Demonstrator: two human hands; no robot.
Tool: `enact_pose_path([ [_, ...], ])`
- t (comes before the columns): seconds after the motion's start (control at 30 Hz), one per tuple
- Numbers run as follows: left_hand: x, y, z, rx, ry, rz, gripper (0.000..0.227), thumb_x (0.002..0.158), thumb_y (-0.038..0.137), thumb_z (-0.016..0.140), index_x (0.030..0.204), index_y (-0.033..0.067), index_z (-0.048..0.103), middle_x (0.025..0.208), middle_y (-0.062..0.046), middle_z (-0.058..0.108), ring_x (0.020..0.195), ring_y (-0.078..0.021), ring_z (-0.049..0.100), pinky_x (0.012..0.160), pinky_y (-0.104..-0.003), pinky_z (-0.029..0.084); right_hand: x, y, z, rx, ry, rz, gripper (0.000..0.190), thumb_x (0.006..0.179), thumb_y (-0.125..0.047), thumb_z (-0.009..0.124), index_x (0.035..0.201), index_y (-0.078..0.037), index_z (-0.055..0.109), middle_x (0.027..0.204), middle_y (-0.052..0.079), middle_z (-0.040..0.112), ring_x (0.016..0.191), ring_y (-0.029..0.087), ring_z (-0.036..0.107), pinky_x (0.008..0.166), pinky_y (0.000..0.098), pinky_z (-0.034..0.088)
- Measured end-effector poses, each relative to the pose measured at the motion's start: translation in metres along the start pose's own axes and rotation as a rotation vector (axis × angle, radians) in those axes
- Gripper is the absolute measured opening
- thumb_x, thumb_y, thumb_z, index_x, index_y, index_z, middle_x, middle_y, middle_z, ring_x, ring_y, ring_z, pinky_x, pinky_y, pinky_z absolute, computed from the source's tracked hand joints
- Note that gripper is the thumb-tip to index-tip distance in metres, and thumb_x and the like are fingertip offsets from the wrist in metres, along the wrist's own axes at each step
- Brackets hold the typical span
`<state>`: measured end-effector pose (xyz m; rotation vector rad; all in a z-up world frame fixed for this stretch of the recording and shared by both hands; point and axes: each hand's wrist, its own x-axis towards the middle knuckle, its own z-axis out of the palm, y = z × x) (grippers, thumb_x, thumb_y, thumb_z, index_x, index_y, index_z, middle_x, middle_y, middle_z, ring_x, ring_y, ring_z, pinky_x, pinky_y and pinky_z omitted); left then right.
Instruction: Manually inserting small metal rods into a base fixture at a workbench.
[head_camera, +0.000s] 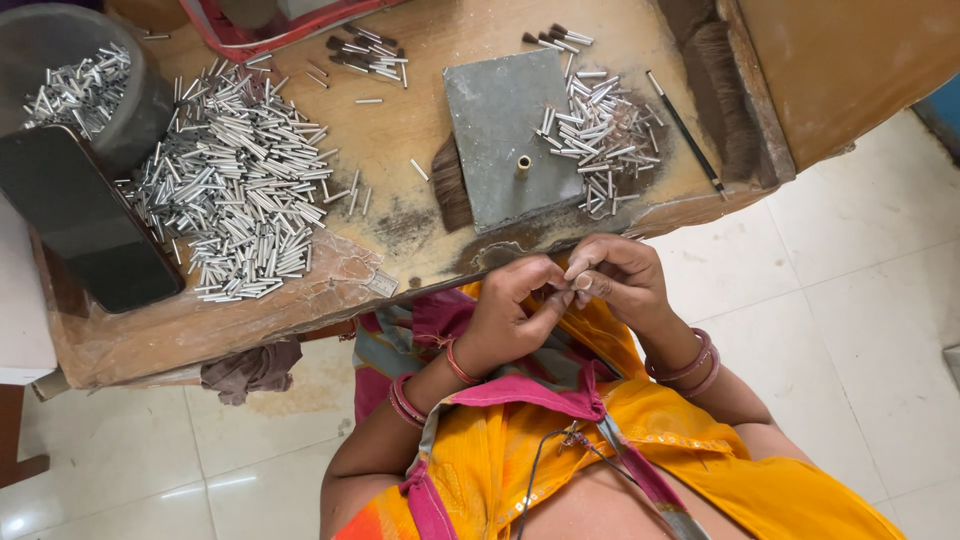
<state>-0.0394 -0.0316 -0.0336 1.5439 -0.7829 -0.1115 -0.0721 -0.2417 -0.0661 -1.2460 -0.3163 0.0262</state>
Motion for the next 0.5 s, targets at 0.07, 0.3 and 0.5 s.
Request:
enact_pose_path([
  [0.07, -0.001, -0.002, 0.0009, 0.008, 0.006, 0.021, 0.014, 0.085, -0.006, 0.068, 0.096, -0.0001, 0.061, 0.09, -0.012, 0.065, 0.082, -0.0234, 0.068, 0.073, -0.031, 0.053, -0.0005, 0.0019, -0.0014, -0.006, -0.009, -0.002, 0.009, 0.099, -0.004, 0.068, 0.102, 0.004, 0.069, 0.098, 0.011, 0.065, 0.076, 0.013, 0.064, 0.067, 0.0242, 0.053],
  [0.3, -0.0001, 0.0002, 0.0016, 0.025, 0.008, 0.02, 0.014, 0.085, -0.006, 0.069, 0.095, 0.0001, 0.061, 0.09, -0.012, 0.065, 0.081, -0.0235, 0.068, 0.071, -0.031, 0.053, -0.0005, 0.0074, -0.0054, -0.014, -0.026, -0.027, 0.012, 0.099, -0.007, 0.069, 0.102, 0.004, 0.07, 0.099, 0.011, 0.065, 0.077, 0.013, 0.065, 0.068, 0.0241, 0.053],
  [0.5, 0.0002, 0.0013, 0.0025, 0.055, 0.016, -0.004, 0.014, 0.085, -0.005, 0.07, 0.096, -0.0005, 0.062, 0.09, -0.012, 0.065, 0.078, -0.0224, 0.068, 0.068, -0.03, 0.054, -0.0012, 0.007, -0.0046, -0.032, -0.035, -0.04, 0.012, 0.099, -0.008, 0.07, 0.103, 0.004, 0.07, 0.098, 0.01, 0.065, 0.079, 0.013, 0.066, 0.069, 0.0245, 0.054],
])
